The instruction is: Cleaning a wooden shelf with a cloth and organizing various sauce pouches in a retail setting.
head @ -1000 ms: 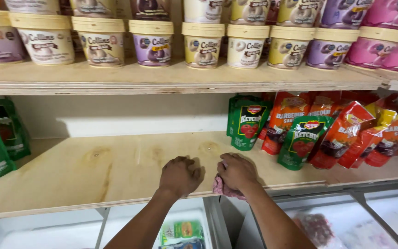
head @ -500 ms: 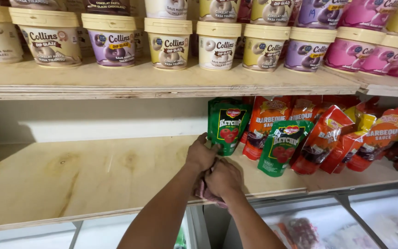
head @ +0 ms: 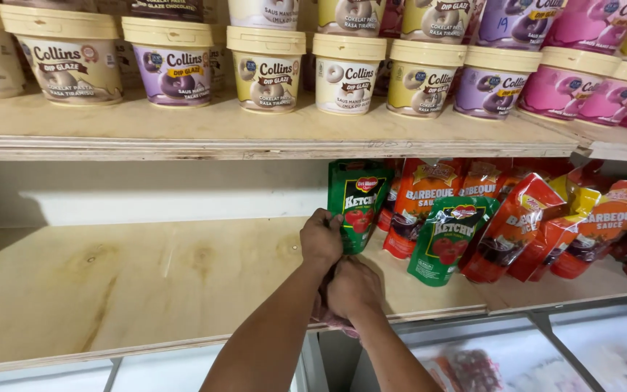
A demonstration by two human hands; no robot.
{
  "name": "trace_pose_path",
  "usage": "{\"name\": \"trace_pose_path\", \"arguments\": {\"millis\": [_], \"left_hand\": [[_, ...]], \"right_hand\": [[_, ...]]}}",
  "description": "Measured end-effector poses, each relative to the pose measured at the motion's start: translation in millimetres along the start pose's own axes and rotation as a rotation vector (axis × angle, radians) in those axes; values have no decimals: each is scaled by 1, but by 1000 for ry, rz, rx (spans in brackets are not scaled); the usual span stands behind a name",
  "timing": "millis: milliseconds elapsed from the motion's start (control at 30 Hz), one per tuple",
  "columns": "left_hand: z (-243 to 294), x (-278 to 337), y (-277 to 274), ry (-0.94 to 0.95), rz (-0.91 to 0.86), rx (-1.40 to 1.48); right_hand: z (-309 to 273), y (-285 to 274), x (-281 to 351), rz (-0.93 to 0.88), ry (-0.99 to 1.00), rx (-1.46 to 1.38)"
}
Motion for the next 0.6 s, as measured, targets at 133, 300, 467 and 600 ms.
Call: {"name": "trace_pose_path", "arguments": {"millis": [133,300,467,600], "left_hand": [[-2,6,-42,27,28,60],[-20,10,-102,93,99,107],[-21,50,-184,186,175,145],[-17,78,-239,176,194,138]], "right_hand": [[-12,-13,8,0,-9,6],[-20,-25,16,80,2,-32],[0,-14,4,106,-9,-81],[11,-4,-8,155,-31,-62]]}}
Point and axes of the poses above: each hand's wrist, its own x-axis away from the middle knuckle, its own y-axis out of the palm, z = x × y, the point moved 10 cm from there along -x, towards the middle knuckle, and after that the axes turned 4 degrees about -x, right-handed, at the moved point
